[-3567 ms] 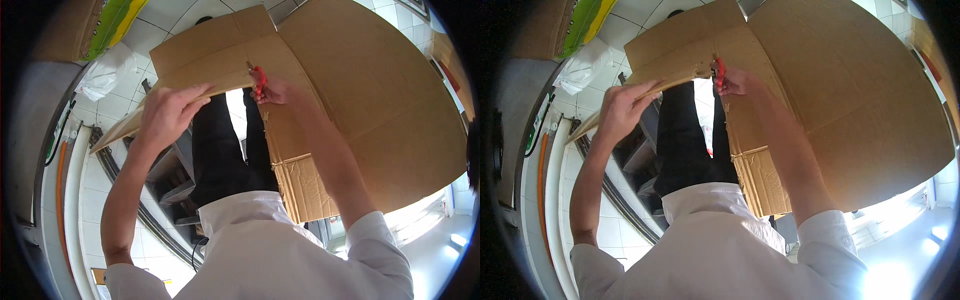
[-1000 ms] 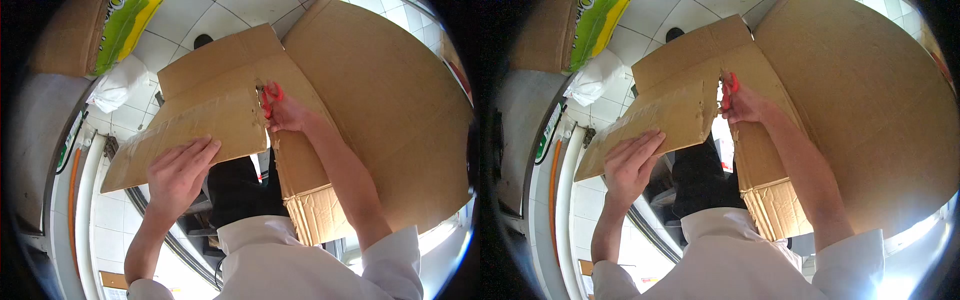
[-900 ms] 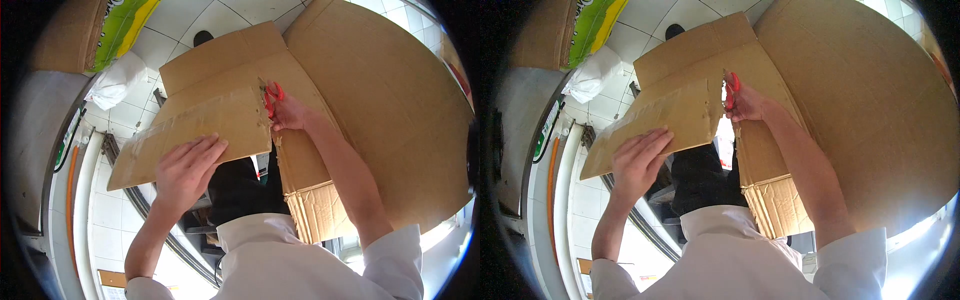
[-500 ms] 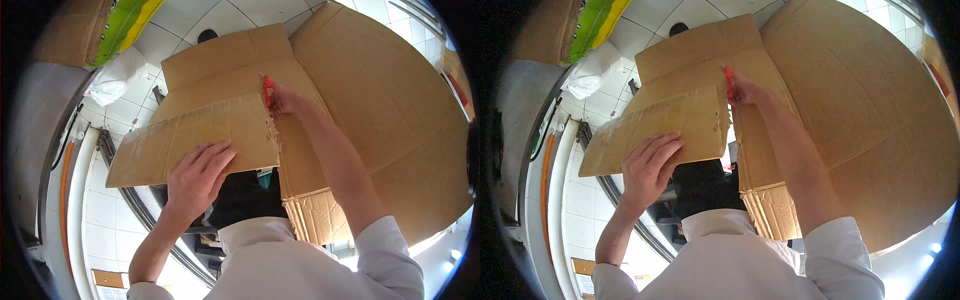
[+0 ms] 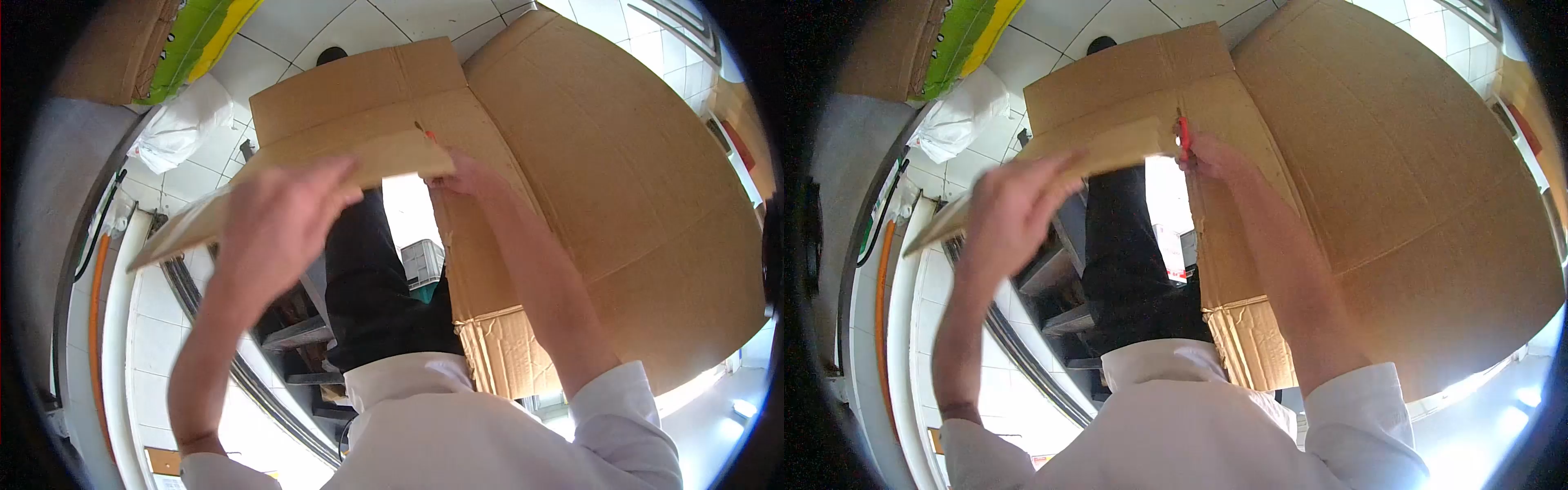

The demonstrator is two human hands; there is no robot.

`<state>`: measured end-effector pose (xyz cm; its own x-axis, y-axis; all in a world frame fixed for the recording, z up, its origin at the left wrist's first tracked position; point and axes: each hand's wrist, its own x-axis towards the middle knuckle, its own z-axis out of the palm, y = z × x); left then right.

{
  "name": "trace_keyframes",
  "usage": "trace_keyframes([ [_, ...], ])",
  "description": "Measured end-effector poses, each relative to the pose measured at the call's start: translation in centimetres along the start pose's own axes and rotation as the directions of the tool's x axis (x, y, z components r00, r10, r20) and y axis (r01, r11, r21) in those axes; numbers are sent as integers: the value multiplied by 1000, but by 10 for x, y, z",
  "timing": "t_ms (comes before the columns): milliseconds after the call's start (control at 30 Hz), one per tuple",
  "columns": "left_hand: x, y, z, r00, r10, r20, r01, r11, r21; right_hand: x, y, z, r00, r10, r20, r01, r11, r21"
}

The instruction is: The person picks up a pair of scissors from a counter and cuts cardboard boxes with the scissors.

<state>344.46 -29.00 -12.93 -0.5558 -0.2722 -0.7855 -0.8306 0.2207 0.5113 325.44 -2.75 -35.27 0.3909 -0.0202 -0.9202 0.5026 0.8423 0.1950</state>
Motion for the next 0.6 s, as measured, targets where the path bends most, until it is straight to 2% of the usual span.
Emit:
trace_keyframes([
  [33,11,2,-14,990,-120,73,118,992,34,0,3,0,1000,1,0,-1,1000,5],
  [100,25,-30,-22,993,-19,-116,3,991,-133,1,9,4,995,-83,-53,70,973,-220],
  [133,34,-39,-29,993,-21,-113,5,991,-135,1,11,6,995,-79,-54,66,973,-220],
  [200,47,-46,-48,974,47,-221,-88,980,-178,3,10,10,993,-21,-115,-16,951,-310],
  [233,48,-44,-52,973,51,-224,-92,981,-173,4,5,10,993,-27,-114,-9,951,-309],
  [300,46,-38,-52,988,34,-154,-48,995,-87,1,3,3,999,-36,23,38,992,-116],
  [333,40,-35,-46,988,39,-152,-53,995,-86,-5,0,6,999,-39,20,41,993,-113],
  [400,22,-28,-26,960,54,-276,-99,983,-153,-21,-14,22,999,8,-44,-8,1000,-2],
  [433,14,-24,-19,961,59,-270,-103,983,-151,-28,-18,30,999,8,-46,-7,1000,6],
  [500,2,-19,-8,970,-58,-236,1,972,-236,-39,-27,41,991,61,-118,-60,998,14],
  [533,-3,-17,-6,969,-51,-241,-7,972,-236,-38,-28,37,991,54,-123,-53,999,13],
  [600,-12,-12,0,963,29,-267,-60,992,-109,-32,-28,30,981,195,7,-195,981,-17],
])
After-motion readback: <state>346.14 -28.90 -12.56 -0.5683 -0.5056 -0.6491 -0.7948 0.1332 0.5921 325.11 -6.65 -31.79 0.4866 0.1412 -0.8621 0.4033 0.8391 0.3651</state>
